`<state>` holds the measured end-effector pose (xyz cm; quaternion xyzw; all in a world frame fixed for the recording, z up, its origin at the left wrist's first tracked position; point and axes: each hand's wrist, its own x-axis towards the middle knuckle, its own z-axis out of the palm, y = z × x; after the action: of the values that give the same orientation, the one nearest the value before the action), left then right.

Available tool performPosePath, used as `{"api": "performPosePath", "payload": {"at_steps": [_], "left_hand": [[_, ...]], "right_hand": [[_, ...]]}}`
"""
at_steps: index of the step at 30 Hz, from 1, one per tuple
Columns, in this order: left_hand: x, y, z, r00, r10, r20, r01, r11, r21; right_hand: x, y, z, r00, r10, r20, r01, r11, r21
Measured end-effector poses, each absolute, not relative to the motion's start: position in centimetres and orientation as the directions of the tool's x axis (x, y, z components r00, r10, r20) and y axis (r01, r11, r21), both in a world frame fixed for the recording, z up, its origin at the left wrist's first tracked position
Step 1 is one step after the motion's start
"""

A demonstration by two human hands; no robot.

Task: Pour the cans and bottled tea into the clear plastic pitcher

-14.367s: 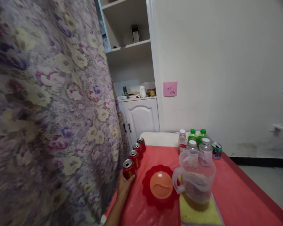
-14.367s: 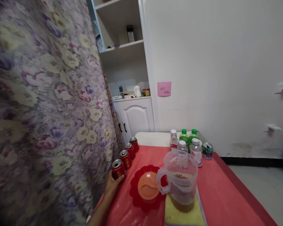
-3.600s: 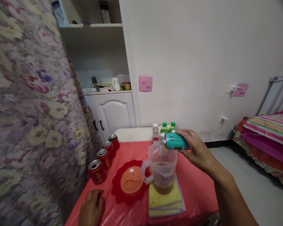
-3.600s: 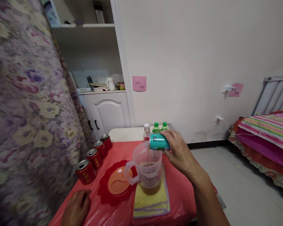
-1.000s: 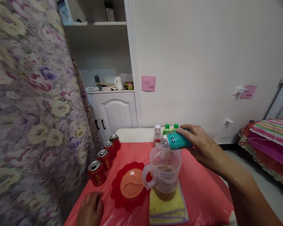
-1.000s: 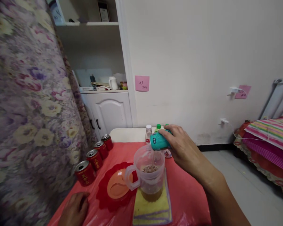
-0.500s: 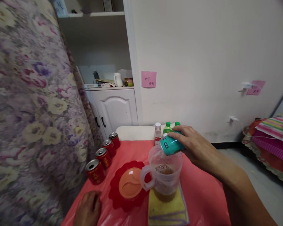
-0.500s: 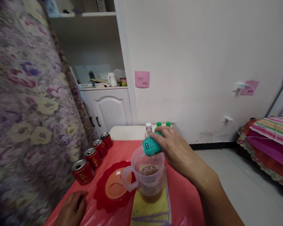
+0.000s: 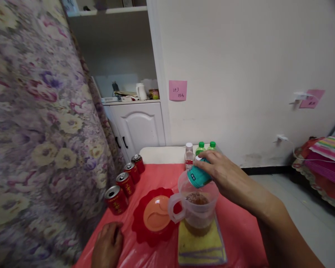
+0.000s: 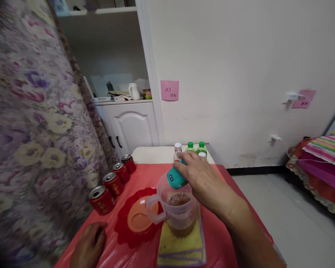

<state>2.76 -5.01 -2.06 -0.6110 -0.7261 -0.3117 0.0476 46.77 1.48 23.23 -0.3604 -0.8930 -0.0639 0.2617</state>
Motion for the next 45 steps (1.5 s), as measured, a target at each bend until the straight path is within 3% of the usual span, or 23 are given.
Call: {"api": "performPosePath", "payload": {"at_steps": [10,19,37,45], "left_hand": [[3.0,-5.1,-1.7,-0.248,0.857,0.451,0.920,0.062,0.387],[3.0,-5.2,-1.9,-0.243,0.869,0.432,0.916,0.058,0.398],[2.8,-5.3,-1.2,-0.174,0.888,0.426,0.950,0.037,0.311],[3.8,-8.9,-3.2,-0.109,0.814,0.570,0.937,-0.109,0.333]], "right_hand": [[45.1,0.6,23.6,-0.644,0.585,0.492,0.635,0.768,-0.082],[46.3,0.9,23.3,-0.629,0.647,0.431,0.677,0.728,-0.105],[47.2,0.7,23.4,-0.577,0.605,0.549,0.692,0.719,-0.065],[47.3,0.2,23.4,-0.569,0.610,0.551,0.704,0.707,-0.056]]}}
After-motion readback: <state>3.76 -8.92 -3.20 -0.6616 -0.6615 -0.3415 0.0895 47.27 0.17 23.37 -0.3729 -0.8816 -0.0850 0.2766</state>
